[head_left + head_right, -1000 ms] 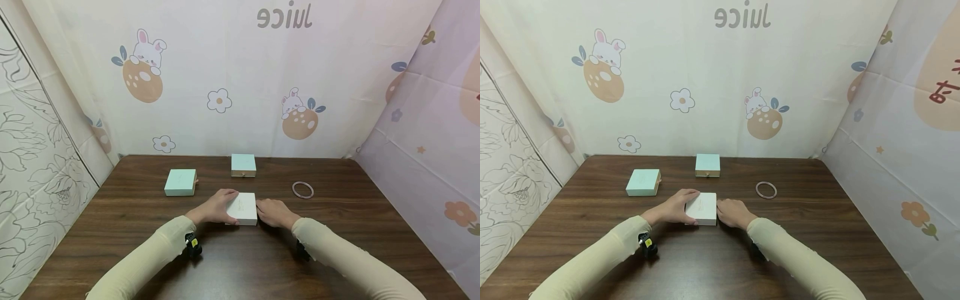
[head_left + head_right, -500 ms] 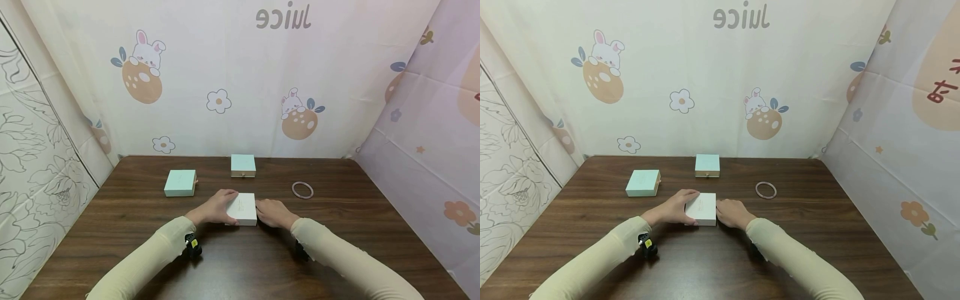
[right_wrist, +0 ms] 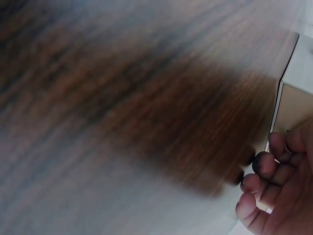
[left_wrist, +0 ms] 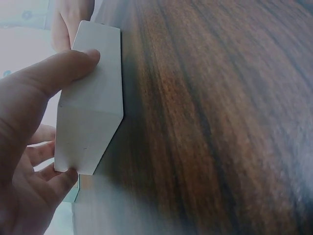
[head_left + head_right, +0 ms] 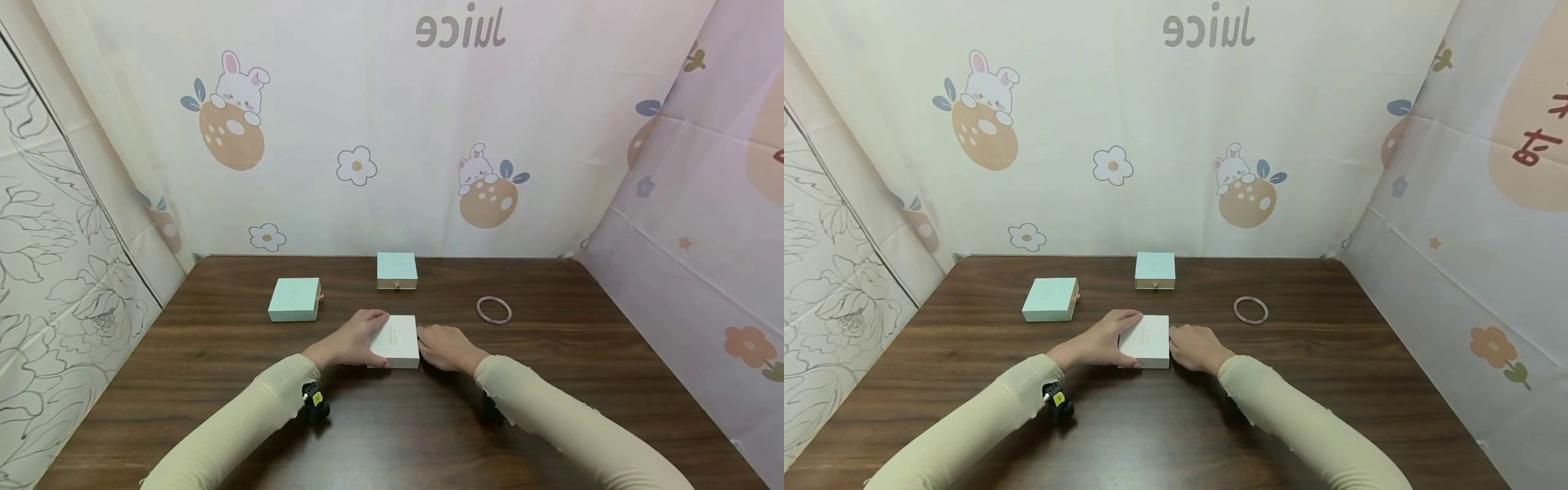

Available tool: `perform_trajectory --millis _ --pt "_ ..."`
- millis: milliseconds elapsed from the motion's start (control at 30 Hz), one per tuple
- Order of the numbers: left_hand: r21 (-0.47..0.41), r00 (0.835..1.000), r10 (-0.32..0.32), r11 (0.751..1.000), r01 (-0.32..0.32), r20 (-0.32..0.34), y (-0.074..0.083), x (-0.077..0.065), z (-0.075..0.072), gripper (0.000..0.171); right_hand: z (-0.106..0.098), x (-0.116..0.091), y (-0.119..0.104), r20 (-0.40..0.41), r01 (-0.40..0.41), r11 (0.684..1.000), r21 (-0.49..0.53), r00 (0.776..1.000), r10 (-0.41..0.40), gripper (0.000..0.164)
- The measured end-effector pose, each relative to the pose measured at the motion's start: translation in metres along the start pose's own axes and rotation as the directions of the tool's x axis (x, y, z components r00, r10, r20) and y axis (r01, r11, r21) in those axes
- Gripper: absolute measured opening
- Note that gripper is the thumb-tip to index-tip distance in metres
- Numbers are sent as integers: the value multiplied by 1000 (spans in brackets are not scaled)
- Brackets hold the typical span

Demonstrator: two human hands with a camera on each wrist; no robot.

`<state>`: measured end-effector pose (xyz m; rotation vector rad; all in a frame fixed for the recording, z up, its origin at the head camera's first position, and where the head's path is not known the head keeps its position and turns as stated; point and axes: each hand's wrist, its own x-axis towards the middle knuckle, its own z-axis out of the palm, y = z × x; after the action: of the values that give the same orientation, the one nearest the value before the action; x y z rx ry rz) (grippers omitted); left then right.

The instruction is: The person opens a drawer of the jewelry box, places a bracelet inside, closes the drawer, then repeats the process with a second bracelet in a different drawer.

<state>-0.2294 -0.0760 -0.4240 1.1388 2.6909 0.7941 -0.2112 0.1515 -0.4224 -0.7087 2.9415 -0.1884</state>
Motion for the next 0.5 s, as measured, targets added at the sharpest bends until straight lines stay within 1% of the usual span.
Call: perform_trajectory --millis 233,500 --pt "8 1000 18 1000 -18 10 1 0 -1 93 -2 1 0 9 -15 1000 -4 1000 15 23" --pt "19 1000 6 1000 -6 31 2 -1 0 93 -2 0 1 -1 -7 1000 -15 1000 7 23"
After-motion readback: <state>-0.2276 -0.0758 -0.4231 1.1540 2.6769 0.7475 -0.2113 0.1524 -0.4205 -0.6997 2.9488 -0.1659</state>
